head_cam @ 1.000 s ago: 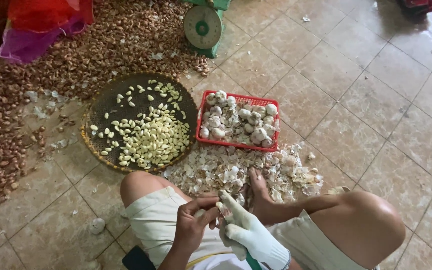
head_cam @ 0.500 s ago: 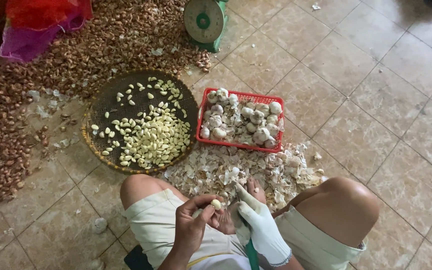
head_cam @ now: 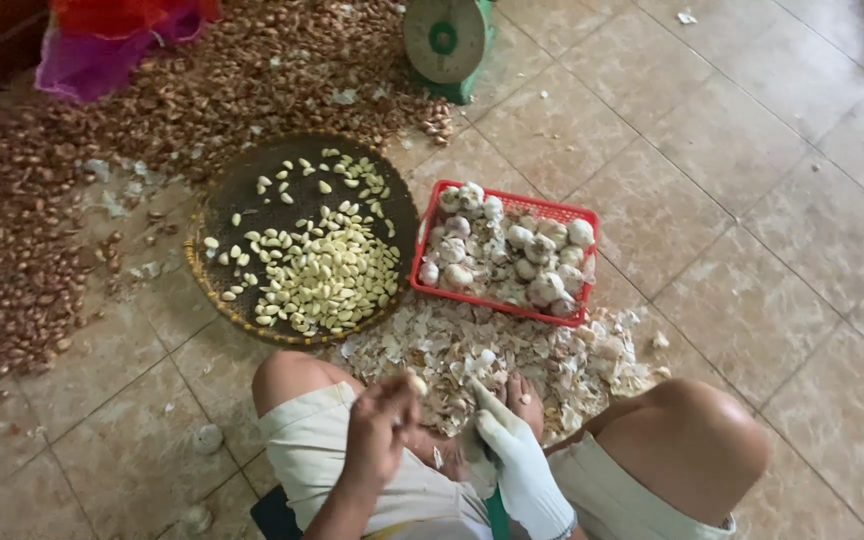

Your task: The person sits on the floor and peels garlic cloves using a small knife. They separate the cloves from the bulb, remove the skin, and place the peeled cloves into a woven basket while discarding the skins onto the floor.

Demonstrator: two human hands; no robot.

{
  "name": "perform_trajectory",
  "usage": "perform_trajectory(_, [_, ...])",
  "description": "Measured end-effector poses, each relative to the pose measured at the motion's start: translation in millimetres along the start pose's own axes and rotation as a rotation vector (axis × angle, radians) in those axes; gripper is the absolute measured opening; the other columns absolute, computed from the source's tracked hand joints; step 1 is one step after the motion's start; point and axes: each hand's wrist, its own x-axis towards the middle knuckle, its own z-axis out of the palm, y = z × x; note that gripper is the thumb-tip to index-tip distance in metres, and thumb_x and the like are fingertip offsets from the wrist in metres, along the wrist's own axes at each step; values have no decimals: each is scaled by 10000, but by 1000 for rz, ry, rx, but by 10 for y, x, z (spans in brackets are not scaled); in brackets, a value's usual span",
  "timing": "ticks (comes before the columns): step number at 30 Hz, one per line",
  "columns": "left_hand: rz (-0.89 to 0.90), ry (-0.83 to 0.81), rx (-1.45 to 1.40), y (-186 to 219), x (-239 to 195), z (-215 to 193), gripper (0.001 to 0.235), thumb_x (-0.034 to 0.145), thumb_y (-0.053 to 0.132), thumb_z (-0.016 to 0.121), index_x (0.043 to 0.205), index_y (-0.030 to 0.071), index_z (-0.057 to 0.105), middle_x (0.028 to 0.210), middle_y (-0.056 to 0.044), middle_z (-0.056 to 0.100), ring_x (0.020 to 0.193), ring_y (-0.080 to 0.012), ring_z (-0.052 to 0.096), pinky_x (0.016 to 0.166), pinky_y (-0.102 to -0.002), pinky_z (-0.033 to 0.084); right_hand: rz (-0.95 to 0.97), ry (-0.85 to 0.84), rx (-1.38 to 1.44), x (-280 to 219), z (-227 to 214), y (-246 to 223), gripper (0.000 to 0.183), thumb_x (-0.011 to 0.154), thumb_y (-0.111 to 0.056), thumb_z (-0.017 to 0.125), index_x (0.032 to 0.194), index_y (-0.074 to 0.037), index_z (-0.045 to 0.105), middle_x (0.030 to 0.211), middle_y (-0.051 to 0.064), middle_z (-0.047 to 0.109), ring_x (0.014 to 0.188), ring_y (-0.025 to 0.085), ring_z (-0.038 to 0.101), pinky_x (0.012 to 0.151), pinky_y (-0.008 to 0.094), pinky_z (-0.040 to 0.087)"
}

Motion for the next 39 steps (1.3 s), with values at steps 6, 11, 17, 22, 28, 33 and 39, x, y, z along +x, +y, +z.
perform_trajectory(6, [45, 574, 45, 666, 830, -80, 318, 1017, 270, 669, 1252, 58, 699, 971, -58, 692, 672, -55, 533, 523, -137, 425, 291, 216, 101, 24, 92, -127, 882, 809, -196, 702, 1615, -92, 359, 1700, -2, 361, 1499, 153, 412, 1164, 334, 374])
perform_trajectory(11, [158, 246, -267, 375, 1032, -359, 245, 1017, -20, 393, 1184, -31, 572, 1121, -217, 586, 961, -295, 570, 795, -337, 519, -89, 190, -46, 462, -515, 790, 888, 924, -42, 573, 1658, -208, 101, 1746, -161, -15, 1587, 26, -34, 1175, 270, 234])
perform_trajectory(17, [47, 91, -122, 294, 481, 54, 471, 977, -40, 512, 1443, -107, 508, 1180, -288, 660, 995, -369, 699, 857, -357, 618, -534, 510, -1348, 1743, -1571, 2068, 554, 904, -358, 600, 1354, -39, 555, 1314, 231, 630, 1144, 455, 588, 930, 508, 499])
perform_trajectory(22, [132, -4, 334, 202, 55, 334, 242, 930, 104, 685, 1158, 29, 716, 968, -154, 779, 794, -226, 720, 691, -314, 627, -325, 206, -623, 779, -442, 660, 515, 925, -337, 585, 1338, -35, 530, 1243, 116, 642, 928, 234, 545, 794, 330, 421])
perform_trajectory(28, [370, -193, 530, 33, -74, 437, 233, 835, -10, 772, 1064, 37, 763, 1203, -174, 723, 951, -172, 714, 729, -244, 566, -78, -265, 266, -251, 82, -365, 839, 960, -375, 609, 1645, -43, 256, 549, 92, 510, 415, 121, 404, 403, 229, 283])
perform_trajectory(33, [514, -267, 632, -10, -148, 521, 226, 830, -8, 816, 1049, 18, 766, 1114, -142, 638, 1138, -248, 676, 912, -292, 612, -100, -312, 273, -290, 92, -366, 842, 962, -358, 626, 1653, -47, 260, 541, 61, 447, 457, 98, 346, 476, 219, 249])
perform_trajectory(39, [776, -316, 918, 103, -176, 597, 190, 858, 46, 804, 1037, 54, 741, 1036, -96, 685, 999, -230, 703, 907, -331, 583, 16, -208, 204, -315, 153, -424, 691, 977, -162, 525, 1634, -63, 335, 587, 81, 445, 413, 108, 300, 380, 218, 261])
